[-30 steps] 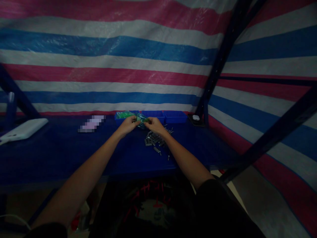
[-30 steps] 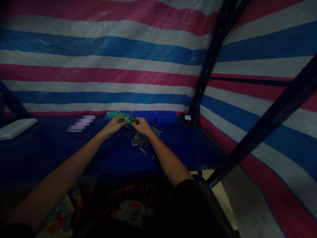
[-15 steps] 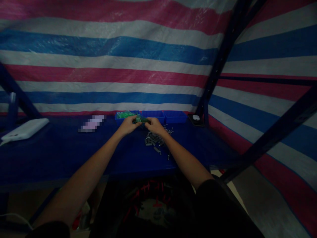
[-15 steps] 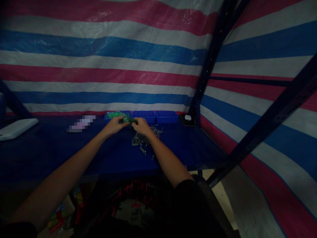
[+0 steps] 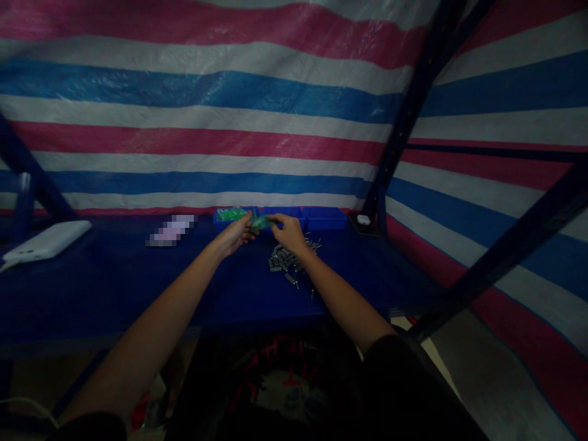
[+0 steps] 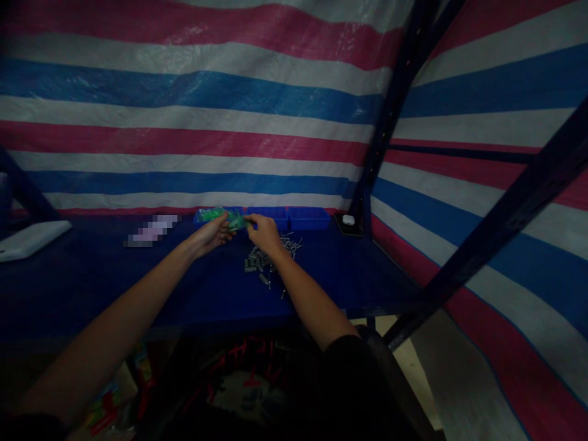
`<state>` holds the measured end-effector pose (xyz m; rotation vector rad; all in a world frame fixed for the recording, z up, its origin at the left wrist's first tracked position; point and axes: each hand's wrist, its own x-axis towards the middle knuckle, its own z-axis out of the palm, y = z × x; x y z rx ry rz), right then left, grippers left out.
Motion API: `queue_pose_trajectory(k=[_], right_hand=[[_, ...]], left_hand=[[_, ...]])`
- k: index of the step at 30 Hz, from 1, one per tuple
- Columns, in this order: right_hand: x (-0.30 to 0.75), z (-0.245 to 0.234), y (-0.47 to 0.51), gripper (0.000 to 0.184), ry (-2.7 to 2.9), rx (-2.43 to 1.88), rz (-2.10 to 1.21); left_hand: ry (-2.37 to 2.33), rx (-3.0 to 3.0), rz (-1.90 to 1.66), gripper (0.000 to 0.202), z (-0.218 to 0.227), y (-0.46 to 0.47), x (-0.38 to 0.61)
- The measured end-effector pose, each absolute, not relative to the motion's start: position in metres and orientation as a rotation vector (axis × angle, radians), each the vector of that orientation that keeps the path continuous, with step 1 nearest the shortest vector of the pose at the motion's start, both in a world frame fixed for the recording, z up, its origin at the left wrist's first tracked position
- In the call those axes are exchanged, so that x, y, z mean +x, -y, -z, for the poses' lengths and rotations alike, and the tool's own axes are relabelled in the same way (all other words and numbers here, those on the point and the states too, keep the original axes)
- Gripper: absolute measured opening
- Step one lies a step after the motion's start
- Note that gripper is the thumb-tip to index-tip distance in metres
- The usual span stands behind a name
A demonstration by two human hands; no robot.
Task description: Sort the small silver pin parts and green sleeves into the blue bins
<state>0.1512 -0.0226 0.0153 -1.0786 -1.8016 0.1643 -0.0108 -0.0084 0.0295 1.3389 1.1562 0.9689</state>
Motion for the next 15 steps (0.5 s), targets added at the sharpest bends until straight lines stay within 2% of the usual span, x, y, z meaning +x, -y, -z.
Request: queue_pose_trajectory(k=[2,4,8,12,13,15], right_hand=[[0.149,-0.016,0.024,0.038,1.830,-1.022,-0.192],[0.148,-0.018,0.023,0.041,1.828,-1.019,-0.216],[0.151,-0.020,0.018,0.019,1.698,-1.164,-0.367],[0.158,-0.020,0.014,0.054,1.478,-1.244,-0.918],[0.159,-0.020,0.014,0.055,1.421,-1.238,-1.012],[0.160,-0.018,0.013,0.045,1.350,-1.222,-1.090]], left_hand=[[-1.127,1.362,-1.069,0.026,-0.030,0.009,-0.009],[-1.168,1.515,-1.185,0.019,-0.029,0.007,-0.010],[-1.362,2.111,-1.374,0.024,-0.028,0.009,-0.011],[-1.257,2.576,-1.257,0.018,-0.028,0.021,-0.002],[-1.205,2.630,-1.209,0.018,-0.028,0.024,0.000],[-1.151,2.690,-1.149,0.019,-0.026,0.026,0.004]])
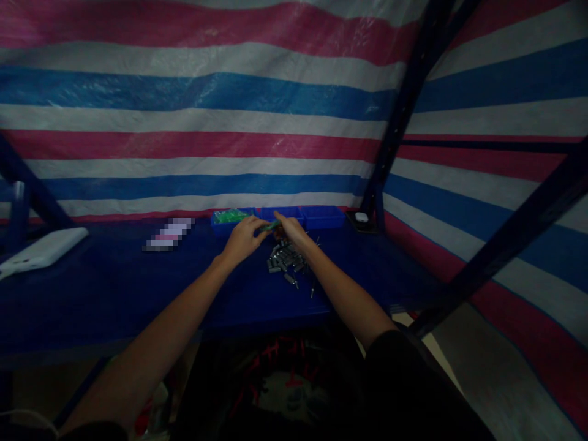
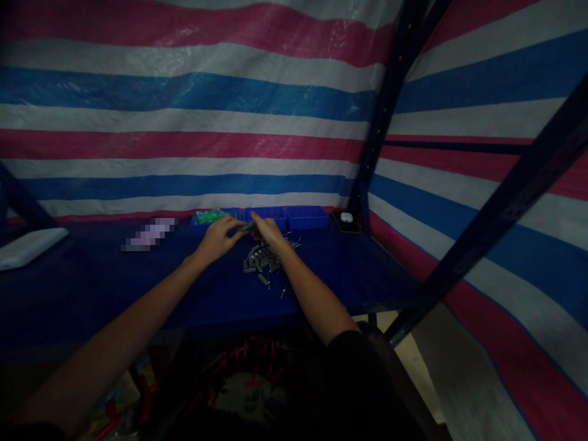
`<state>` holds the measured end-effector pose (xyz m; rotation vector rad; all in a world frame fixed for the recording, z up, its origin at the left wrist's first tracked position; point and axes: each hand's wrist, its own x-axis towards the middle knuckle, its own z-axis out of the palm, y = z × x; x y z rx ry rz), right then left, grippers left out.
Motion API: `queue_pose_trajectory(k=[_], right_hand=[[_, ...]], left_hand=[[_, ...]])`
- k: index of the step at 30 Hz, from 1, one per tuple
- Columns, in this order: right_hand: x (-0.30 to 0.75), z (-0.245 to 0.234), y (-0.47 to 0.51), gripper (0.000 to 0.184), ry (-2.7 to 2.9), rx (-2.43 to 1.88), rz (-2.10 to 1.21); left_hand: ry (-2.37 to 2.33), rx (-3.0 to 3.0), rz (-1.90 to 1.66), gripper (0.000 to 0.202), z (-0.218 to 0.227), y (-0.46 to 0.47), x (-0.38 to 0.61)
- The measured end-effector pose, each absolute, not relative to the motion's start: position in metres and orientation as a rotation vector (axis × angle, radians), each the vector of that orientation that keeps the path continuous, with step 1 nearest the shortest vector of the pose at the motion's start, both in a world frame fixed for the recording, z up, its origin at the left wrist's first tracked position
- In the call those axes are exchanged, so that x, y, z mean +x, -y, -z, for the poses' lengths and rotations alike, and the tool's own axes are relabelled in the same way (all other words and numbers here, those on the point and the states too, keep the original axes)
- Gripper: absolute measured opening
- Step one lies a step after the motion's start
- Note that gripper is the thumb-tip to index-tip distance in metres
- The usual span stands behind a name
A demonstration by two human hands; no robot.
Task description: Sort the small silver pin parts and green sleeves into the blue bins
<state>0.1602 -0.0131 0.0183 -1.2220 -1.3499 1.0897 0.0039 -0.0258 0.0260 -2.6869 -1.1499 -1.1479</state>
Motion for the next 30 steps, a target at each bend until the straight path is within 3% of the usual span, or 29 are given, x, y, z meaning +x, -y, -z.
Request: queue_pose_trajectory(k=[4,10,15,19,24,28,30], right_hand=[[0.160,-0.015,0.011,0.022,1.310,-1.175,-1.058],[0.163,-0.015,0.007,0.012,1.235,-1.166,-0.864],[0.160,-0.018,0.006,0.014,1.351,-1.079,-0.817],[0.154,-0.017,0.013,0.017,1.689,-1.057,-0.549],[0.145,-0.016,0.024,0.027,1.940,-1.070,-0.104],[0.143,-0.019,0.025,0.016,1.791,-1.196,-0.123],[0.145,-0.022,0.023,0.028,1.683,-1.267,-0.334]], left_hand=[[1.142,-2.744,1.085,0.031,-0.019,0.021,0.004],[1.384,-2.949,1.019,0.028,-0.017,0.015,0.002],[1.769,-3.010,1.396,0.059,-0.017,0.017,0.007],[2.009,-3.004,1.727,0.067,-0.015,0.014,0.007],[2.123,-2.894,2.014,0.051,-0.016,0.010,0.004],[1.811,-2.707,1.653,0.029,-0.018,0.011,0.001],[1.541,-2.667,1.413,0.027,-0.019,0.013,0.002]])
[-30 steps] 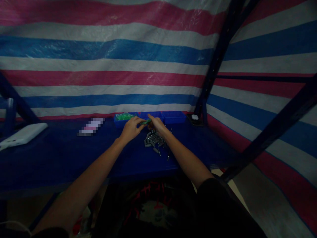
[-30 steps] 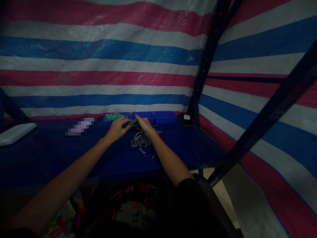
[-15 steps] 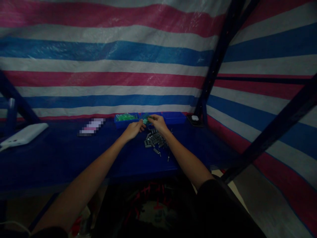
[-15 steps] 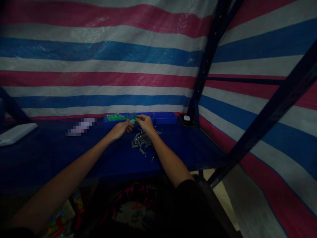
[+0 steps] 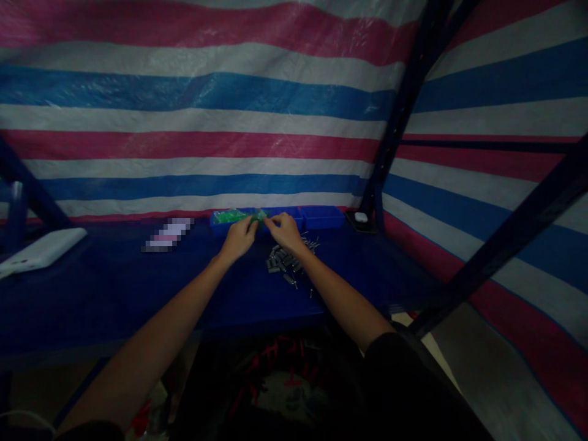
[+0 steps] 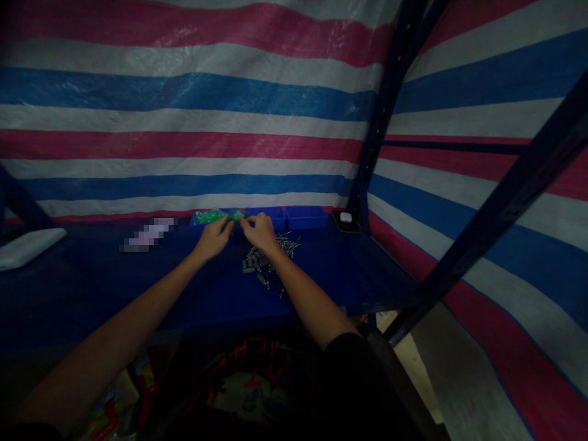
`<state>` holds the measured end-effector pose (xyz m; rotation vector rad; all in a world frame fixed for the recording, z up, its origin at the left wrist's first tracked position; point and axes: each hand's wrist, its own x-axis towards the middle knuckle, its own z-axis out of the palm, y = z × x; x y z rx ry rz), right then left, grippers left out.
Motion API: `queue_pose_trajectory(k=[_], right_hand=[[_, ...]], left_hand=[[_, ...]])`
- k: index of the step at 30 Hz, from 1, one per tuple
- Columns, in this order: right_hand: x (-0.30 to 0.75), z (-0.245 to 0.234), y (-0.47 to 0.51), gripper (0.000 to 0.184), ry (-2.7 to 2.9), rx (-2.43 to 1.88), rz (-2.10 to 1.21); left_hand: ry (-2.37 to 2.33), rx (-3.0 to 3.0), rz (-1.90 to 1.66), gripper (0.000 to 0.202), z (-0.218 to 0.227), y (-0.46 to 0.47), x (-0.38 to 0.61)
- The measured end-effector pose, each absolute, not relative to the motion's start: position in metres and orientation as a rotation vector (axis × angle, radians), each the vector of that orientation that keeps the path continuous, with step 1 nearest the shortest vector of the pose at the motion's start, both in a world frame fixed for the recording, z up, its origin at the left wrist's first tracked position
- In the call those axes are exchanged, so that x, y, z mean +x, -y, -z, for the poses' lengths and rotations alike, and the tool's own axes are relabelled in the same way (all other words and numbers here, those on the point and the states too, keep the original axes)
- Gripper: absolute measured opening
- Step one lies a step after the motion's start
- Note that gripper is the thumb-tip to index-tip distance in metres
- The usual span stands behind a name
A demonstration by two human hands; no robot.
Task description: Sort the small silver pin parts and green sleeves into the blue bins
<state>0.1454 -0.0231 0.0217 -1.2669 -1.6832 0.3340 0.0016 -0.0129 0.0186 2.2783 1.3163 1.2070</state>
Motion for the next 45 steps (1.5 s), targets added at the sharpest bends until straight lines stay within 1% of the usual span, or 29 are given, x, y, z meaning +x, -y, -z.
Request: queue_pose_trajectory(k=[2,3,4,5,8,10,11,13,16,19,22,26,28,30,33,36,38,39,41,43,45], right_hand=[[0.149,-0.025,0.021,0.048,1.560,-1.270,-0.633],[0.151,-0.026,0.020,0.054,1.493,-1.249,-0.764],[0.153,-0.026,0.019,0.055,1.434,-1.228,-0.861],[0.154,-0.026,0.018,0.052,1.388,-1.216,-0.923],[0.155,-0.024,0.016,0.032,1.337,-1.223,-0.960],[0.155,-0.020,0.014,0.023,1.328,-1.231,-0.901],[0.155,-0.018,0.012,0.020,1.330,-1.220,-0.862],[0.154,-0.014,0.008,0.015,1.346,-1.174,-0.796],[0.154,-0.010,0.002,0.009,1.388,-1.111,-0.763],[0.155,-0.010,0.001,0.012,1.433,-1.118,-0.708],[0.155,-0.011,0.007,0.016,1.532,-1.132,-0.532],[0.153,-0.014,0.019,0.017,1.803,-1.163,-0.235],[0.151,-0.015,0.024,0.018,1.965,-1.159,-0.118],[0.147,-0.016,0.028,0.017,2.085,-1.140,-0.038],[0.144,-0.016,0.030,0.016,2.163,-1.107,0.007],[0.144,-0.016,0.030,0.014,2.128,-1.078,0.016],[0.147,-0.018,0.030,0.010,2.031,-1.121,0.058],[0.149,-0.020,0.030,0.008,1.970,-1.159,0.083],[0.153,-0.024,0.031,0.014,1.849,-1.232,0.108],[0.156,-0.028,0.032,0.020,1.740,-1.274,0.094],[0.157,-0.030,0.032,0.021,1.666,-1.293,0.053]], left_hand=[[-1.251,2.498,-1.197,0.028,-0.018,0.015,0.002],[-1.220,2.552,-1.188,0.030,-0.017,0.016,0.003],[-1.196,2.582,-1.178,0.032,-0.016,0.016,0.003],[-1.176,2.598,-1.168,0.034,-0.015,0.016,0.003],[-1.097,2.575,-1.113,0.046,-0.012,0.012,0.000],[-1.066,2.455,-1.086,0.056,-0.010,0.008,-0.002],[-1.069,2.364,-1.092,0.059,-0.009,0.006,-0.004],[-1.095,2.158,-1.132,0.055,-0.009,0.002,-0.006],[-1.186,1.871,-1.190,0.042,-0.011,-0.001,-0.010],[-1.376,1.731,-1.250,0.041,-0.016,-0.001,-0.013],[-1.480,1.669,-1.247,0.044,-0.019,0.000,-0.015],[-1.327,1.420,-0.995,0.060,-0.020,0.003,-0.014],[-1.237,1.316,-0.869,0.062,-0.021,0.003,-0.015],[-1.193,1.244,-0.774,0.059,-0.021,0.002,-0.018],[-1.172,1.188,-0.711,0.042,-0.022,0.000,-0.022],[-1.146,1.154,-0.829,0.020,-0.021,-0.001,-0.023],[-1.144,1.155,-0.987,0.012,-0.020,-0.002,-0.021],[-1.159,1.173,-1.066,0.010,-0.020,-0.003,-0.020],[-1.193,1.258,-1.191,0.011,-0.019,-0.004,-0.019],[-1.208,1.372,-1.267,0.014,-0.018,-0.004,-0.017],[-1.183,1.480,-1.304,0.018,-0.018,-0.003,-0.016]])
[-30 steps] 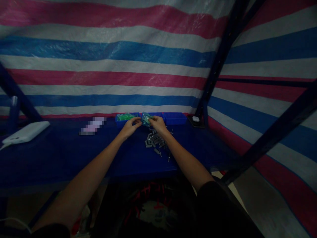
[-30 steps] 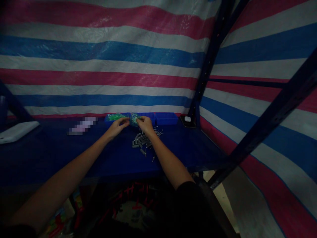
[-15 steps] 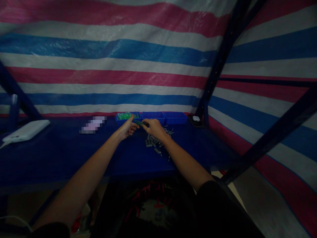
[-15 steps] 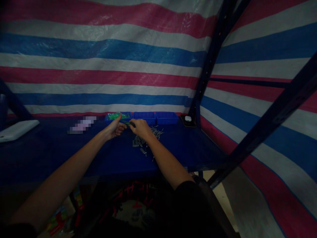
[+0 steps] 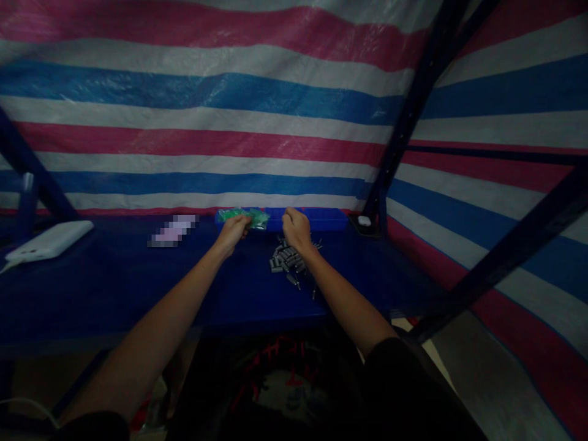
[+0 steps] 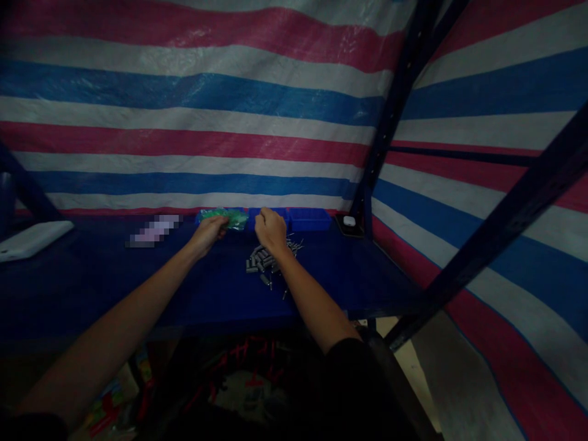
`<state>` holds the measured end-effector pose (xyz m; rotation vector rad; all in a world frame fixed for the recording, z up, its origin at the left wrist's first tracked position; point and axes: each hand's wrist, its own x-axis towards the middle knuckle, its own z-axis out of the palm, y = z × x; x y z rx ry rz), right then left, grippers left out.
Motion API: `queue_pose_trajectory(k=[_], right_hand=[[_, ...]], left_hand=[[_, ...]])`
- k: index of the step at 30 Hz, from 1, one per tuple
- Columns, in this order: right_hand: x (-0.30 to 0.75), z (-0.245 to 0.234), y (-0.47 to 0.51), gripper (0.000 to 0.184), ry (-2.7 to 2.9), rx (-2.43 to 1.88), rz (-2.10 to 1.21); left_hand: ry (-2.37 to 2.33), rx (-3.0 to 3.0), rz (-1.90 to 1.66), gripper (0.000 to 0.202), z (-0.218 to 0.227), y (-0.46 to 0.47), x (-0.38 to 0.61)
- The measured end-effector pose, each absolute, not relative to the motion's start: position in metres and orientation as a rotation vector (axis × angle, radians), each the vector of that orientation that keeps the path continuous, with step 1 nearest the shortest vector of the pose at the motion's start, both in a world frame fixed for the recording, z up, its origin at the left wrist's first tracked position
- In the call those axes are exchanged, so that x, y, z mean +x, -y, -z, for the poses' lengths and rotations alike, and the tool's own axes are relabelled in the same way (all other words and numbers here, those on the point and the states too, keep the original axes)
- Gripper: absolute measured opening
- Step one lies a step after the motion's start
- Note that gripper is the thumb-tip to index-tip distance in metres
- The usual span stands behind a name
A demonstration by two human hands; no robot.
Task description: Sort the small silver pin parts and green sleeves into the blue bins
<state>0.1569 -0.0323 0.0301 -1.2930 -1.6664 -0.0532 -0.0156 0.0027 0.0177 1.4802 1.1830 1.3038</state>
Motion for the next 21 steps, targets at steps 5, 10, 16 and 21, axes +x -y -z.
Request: queue_pose_trajectory(k=[5,10,16,21], right_hand=[[0.147,-0.027,0.032,0.011,1.637,-1.293,-0.068],[0.137,-0.024,0.028,0.012,1.493,-1.376,-0.640],[0.144,-0.029,0.025,0.058,1.253,-1.303,-1.147],[0.148,-0.032,0.026,0.039,1.144,-1.214,-1.340]], left_hand=[[-1.109,1.583,-1.401,0.016,-0.019,0.003,-0.011],[-1.015,1.532,-1.457,0.022,-0.021,0.005,-0.007],[-0.924,1.598,-1.431,0.014,-0.021,0.004,-0.006],[-0.915,1.801,-1.508,0.007,-0.015,-0.005,-0.010]])
